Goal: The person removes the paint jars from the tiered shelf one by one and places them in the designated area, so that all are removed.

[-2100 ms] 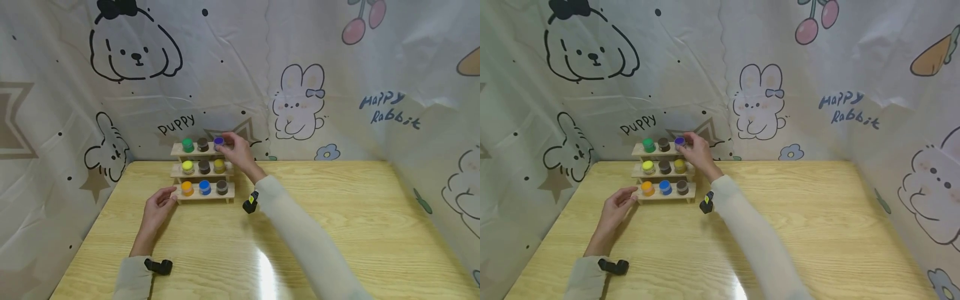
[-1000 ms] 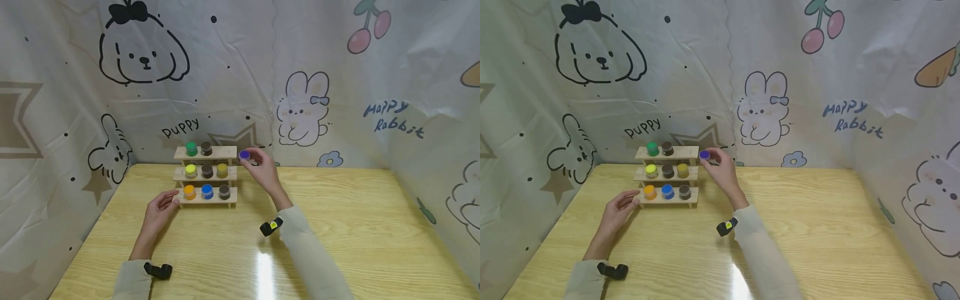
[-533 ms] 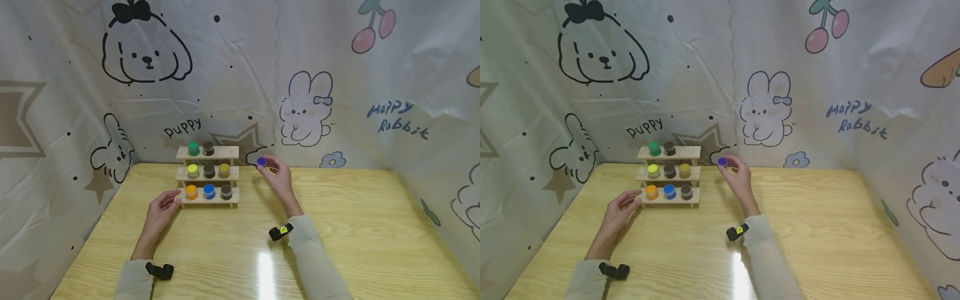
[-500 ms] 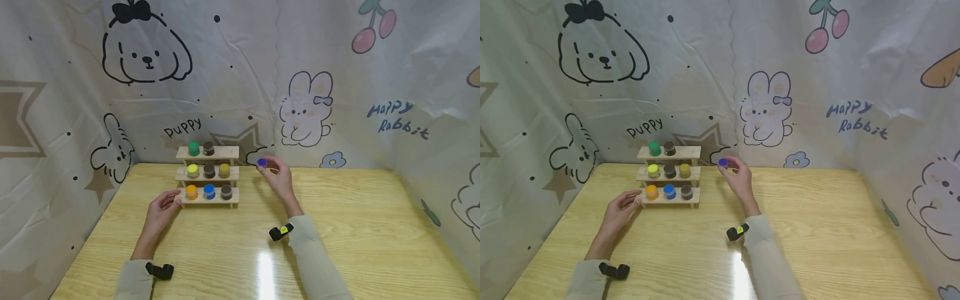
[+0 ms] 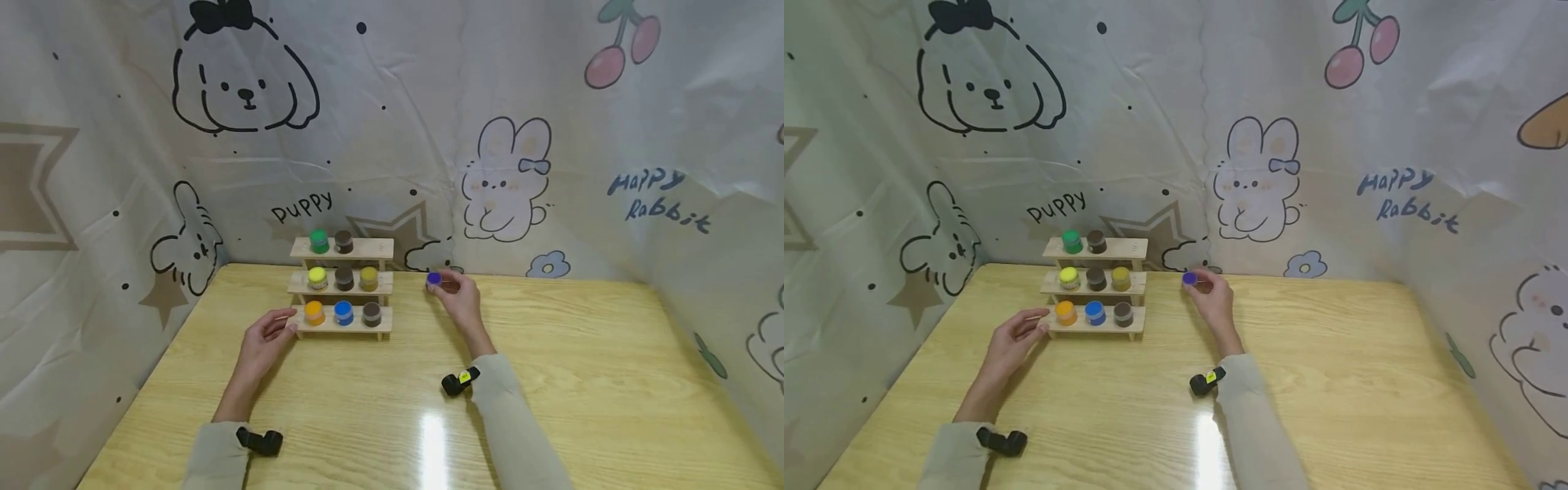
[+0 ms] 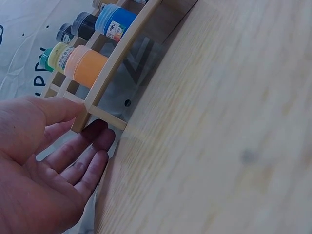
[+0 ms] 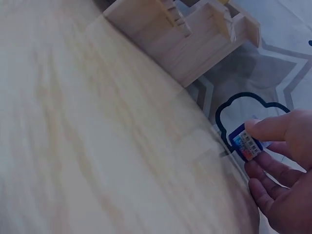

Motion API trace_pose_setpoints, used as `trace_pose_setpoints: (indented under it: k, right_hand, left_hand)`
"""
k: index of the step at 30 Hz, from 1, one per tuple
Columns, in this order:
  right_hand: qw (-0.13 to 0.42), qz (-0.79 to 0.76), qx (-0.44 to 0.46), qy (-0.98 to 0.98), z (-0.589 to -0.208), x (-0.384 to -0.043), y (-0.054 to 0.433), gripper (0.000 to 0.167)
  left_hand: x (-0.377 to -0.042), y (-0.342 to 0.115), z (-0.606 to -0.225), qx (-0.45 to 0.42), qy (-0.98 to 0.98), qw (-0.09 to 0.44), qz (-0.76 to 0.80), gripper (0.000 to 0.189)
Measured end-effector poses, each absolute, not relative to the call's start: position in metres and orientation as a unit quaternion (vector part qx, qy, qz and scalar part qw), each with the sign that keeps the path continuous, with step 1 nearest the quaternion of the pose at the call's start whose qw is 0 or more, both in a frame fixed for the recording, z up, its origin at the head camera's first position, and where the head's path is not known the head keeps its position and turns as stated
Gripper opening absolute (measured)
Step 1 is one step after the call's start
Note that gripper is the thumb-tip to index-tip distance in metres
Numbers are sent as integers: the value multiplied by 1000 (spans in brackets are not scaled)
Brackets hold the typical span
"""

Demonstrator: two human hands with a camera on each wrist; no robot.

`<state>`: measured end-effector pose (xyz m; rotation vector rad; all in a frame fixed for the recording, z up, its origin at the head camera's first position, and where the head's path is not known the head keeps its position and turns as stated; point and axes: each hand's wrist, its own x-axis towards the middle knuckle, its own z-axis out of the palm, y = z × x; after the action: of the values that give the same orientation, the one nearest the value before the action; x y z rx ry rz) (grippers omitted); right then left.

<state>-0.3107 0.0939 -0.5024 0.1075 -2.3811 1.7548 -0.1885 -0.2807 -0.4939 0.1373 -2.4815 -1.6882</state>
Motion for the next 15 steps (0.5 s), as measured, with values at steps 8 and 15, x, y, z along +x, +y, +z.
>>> trace_pose_setpoints:
  k: [8, 15]
  right_hand:
    - [95, 564, 35, -819, -503, -313, 95, 36]
    - [81, 551, 36, -830, -508, -317, 96, 36]
  left_hand:
    - [-191, -282, -494, 51, -820, 61, -567, 37]
    - [-191, -283, -491, 51, -825, 45, -562, 39]
